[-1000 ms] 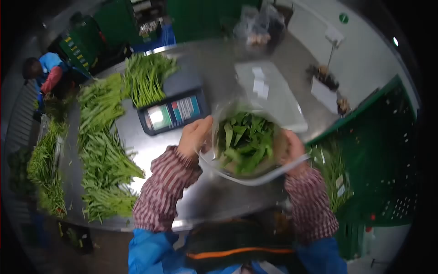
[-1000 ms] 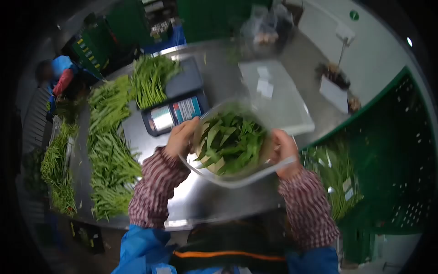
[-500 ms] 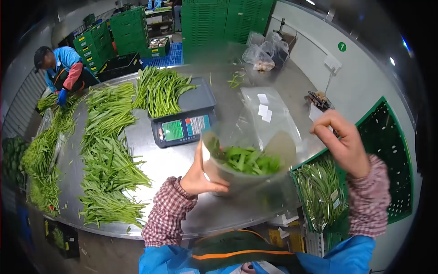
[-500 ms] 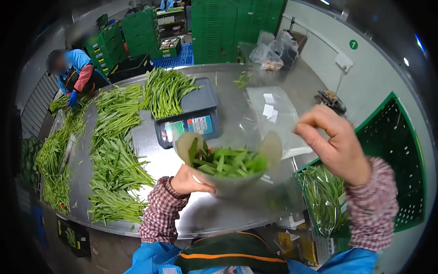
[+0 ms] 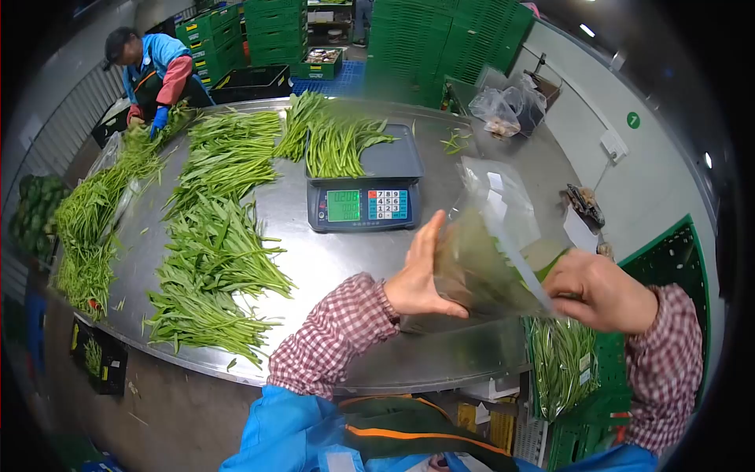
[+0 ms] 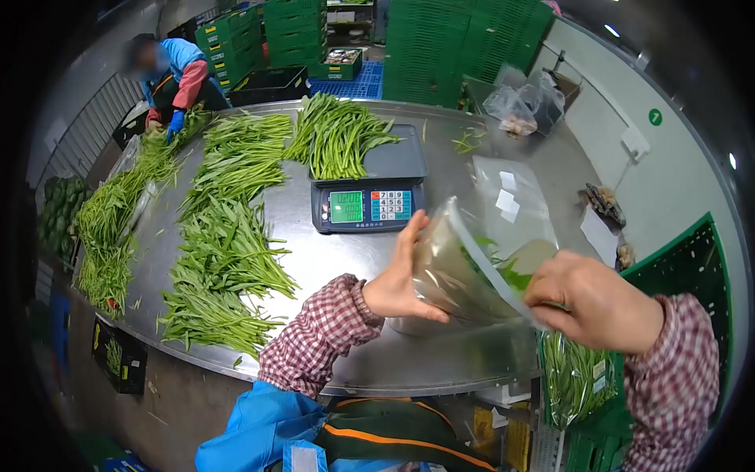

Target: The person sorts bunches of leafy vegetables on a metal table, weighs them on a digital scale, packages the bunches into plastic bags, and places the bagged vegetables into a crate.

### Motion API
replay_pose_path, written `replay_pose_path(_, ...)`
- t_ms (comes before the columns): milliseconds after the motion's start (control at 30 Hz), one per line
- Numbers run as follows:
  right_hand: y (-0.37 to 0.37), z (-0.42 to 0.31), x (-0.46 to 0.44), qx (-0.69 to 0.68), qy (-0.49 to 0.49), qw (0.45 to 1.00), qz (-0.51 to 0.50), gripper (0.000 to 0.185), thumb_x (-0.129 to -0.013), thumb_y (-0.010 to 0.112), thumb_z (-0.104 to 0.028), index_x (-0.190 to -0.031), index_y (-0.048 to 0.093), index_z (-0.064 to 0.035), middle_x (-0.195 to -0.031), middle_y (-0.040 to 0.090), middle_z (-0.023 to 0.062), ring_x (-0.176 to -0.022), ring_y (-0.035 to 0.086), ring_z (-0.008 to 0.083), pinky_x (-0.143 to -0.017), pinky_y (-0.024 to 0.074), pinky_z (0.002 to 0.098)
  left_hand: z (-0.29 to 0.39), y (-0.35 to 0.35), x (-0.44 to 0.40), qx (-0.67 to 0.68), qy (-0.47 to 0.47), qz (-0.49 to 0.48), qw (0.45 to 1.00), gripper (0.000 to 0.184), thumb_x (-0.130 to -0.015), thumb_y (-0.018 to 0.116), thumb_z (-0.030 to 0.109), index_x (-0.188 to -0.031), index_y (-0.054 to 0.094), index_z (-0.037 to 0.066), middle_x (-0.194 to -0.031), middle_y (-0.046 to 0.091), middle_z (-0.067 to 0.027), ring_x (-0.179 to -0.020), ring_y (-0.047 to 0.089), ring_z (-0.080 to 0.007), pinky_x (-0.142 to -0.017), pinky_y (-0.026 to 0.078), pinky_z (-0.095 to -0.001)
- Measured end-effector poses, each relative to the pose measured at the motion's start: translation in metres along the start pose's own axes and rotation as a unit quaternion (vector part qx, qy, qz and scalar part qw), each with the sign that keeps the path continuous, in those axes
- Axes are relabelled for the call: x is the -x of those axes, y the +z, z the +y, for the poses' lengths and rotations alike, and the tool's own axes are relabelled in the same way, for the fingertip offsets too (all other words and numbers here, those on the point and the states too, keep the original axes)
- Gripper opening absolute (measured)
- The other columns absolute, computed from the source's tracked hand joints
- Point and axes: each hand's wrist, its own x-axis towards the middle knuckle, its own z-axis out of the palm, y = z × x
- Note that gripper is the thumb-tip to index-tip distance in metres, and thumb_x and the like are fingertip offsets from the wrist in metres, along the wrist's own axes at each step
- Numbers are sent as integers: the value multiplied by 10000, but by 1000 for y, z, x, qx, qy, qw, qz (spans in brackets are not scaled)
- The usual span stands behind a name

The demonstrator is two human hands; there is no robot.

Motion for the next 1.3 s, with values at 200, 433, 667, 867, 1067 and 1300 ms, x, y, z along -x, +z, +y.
replay_pose_path(200,-23,-12,82,427,6,854,297,140,-816,567,-85,-904,594,21,-936,596,96,-867,567,183,-746,453,302,-41,-16,-37,227,-146,-126,955,1012,-646,790,287,-1376,133,42,-1297,380,-185,-1194,382,-237,-982,322,-364)
replay_pose_path(433,-11,9,148,354,250,634,640,175,-869,505,-83,-955,547,64,-1033,555,97,-928,538,180,-787,437,292,22,9,-69,170,134,-190,958,324,-746,577,-15,-1059,614,62,-997,636,-83,-889,604,-206,-817,464,-310)
replay_pose_path(667,227,101,26,-210,322,761,523,270,-857,548,-79,-1107,545,25,-1051,604,130,-1004,561,186,-867,420,284,30,33,150,-85,11,-308,948,591,-694,684,195,-1235,463,108,-1251,451,-152,-1149,428,-327,-945,339,-421)
replay_pose_path(867,466,47,119,-588,603,377,385,320,-828,595,-289,-1058,518,-80,-877,534,31,-714,513,139,-624,430,289,10,33,252,-121,-341,-169,917,386,-799,615,210,-1125,527,23,-1057,571,-185,-978,542,-342,-834,427,-388)
replay_pose_path(1067,466,7,81,-721,566,196,347,304,-836,587,-332,-944,511,-58,-818,549,35,-624,545,163,-586,459,319,-21,120,247,-95,-436,-216,869,390,-833,555,351,-946,608,-18,-896,623,-204,-834,596,-341,-761,460,-379)
replay_pose_path(1300,412,1,112,-808,293,341,381,133,-879,541,-203,-818,502,-91,-639,513,23,-575,519,142,-552,454,313,5,104,246,296,-562,66,770,176,-880,549,225,-859,495,58,-738,564,-53,-587,533,-89,-519,460,-225)
